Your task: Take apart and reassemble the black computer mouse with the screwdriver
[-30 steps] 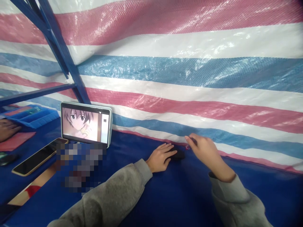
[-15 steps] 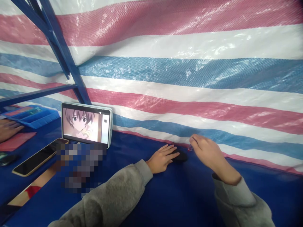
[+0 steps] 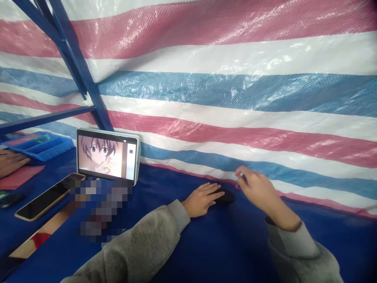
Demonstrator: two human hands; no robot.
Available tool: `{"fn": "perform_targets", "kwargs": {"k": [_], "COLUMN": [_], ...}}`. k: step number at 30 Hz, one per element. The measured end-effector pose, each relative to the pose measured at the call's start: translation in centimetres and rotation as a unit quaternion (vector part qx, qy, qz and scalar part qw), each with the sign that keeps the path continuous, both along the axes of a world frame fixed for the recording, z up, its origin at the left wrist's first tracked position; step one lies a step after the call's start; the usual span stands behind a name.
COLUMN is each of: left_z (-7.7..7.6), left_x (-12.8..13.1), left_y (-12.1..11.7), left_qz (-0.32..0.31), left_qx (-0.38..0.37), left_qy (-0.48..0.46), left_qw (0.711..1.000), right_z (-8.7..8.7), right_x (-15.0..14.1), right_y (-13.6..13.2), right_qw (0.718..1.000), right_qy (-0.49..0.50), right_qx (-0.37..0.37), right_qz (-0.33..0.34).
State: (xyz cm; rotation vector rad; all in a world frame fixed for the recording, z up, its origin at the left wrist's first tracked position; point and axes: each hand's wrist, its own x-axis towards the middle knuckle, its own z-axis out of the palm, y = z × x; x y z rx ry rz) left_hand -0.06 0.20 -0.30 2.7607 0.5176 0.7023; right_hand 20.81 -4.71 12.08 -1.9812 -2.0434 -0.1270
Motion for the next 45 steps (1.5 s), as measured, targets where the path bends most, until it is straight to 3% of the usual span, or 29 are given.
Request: {"fn": "perform_targets", "kwargs": {"k": [4,10,14,20,25,30,33,37,42,45], "left_z": [0.05,-0.05,-0.14,-0.11,-0.07,-0.04,-0.05,-0.05,0.04,0.15], "left_x": [0.03,0.04,0.04,0.06,0.00,-0.02,0.05,0.08,0.04,0.07], "left_y": [-0.06,-0.09,-0.06,-0.09,-0.10,-0.09,-0.07,-0.09,-0.11,-0.17], "left_qz": [0.003,0.004,0.006,0.003,0.007,0.008,0.007,0.007,0.007,0.006], "left_qx": [0.000,-0.001,0.000,0.000,-0.003,-0.003,-0.005,-0.003,-0.001,-0.003], "left_qy": [0.002,0.001,-0.002,-0.007,-0.005,-0.001,-0.001,-0.003,-0.002,-0.003], "left_qw": [1.000,1.000,1.000,1.000,1.000,1.000,1.000,1.000,1.000,1.000], "right_z": [-0.14,-0.37,-0.29,-0.31,-0.21,-0.41,-0.51,-0.33,-0.01,0.00], "right_x": [0.01,0.22,0.11,0.06,0.08,0.18,0.22,0.28,0.27,0.30], "right_y": [0.04,0.11,0.05,0.06,0.01,0.17,0.29,0.20,0.06,0.11], "right_qw": [0.999,1.000,0.999,0.999,0.999,0.999,0.999,1.000,1.000,1.000], "right_qy": [-0.018,-0.009,-0.037,-0.031,-0.042,0.006,0.023,-0.001,0.023,0.016], "right_qx": [0.005,0.019,0.007,0.039,0.013,0.049,0.027,0.005,0.013,0.000], "right_qz": [-0.026,0.001,-0.037,0.016,-0.030,0.021,0.032,-0.017,0.017,0.003]}}
